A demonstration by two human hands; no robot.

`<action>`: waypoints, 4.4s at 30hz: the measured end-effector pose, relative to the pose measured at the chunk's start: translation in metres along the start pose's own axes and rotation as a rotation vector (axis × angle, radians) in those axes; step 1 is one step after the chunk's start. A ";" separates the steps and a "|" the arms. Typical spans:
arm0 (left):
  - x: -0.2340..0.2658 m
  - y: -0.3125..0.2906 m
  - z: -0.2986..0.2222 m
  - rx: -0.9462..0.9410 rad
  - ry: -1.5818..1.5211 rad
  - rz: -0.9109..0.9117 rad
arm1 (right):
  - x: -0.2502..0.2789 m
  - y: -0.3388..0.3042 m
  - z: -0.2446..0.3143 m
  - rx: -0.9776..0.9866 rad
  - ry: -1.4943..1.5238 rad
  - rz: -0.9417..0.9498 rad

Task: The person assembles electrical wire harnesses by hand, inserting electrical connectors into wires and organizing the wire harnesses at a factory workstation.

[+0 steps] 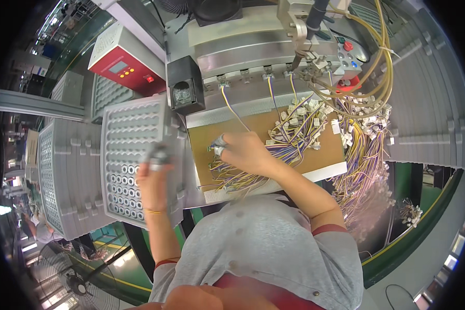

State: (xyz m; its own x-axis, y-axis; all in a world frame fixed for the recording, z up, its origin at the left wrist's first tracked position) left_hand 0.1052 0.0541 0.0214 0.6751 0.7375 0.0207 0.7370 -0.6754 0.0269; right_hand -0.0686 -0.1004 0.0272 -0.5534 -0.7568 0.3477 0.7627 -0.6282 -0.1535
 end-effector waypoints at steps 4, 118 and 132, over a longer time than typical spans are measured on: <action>-0.063 -0.026 0.013 0.048 -0.309 0.245 | -0.001 -0.003 0.003 0.021 -0.050 -0.007; -0.093 -0.022 0.009 0.007 -0.458 0.361 | 0.017 -0.012 -0.002 0.091 0.234 -0.104; -0.106 -0.010 0.008 0.219 -0.587 0.266 | 0.015 -0.007 -0.001 -0.065 0.163 -0.060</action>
State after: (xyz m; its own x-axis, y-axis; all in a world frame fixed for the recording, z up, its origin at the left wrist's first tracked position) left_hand 0.0262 -0.0175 0.0111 0.6952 0.4637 -0.5492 0.4913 -0.8643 -0.1077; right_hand -0.0827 -0.1073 0.0324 -0.6481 -0.7336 0.2045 0.7065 -0.6794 -0.1983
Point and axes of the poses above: each hand's wrist, its own y-axis towards the middle knuckle, its own x-axis out of the back of the hand, z = x × y, the point moved 3 cm from there along y, towards the middle knuckle, and after that the axes turned 8 degrees about -x, right-handed, at the moved point
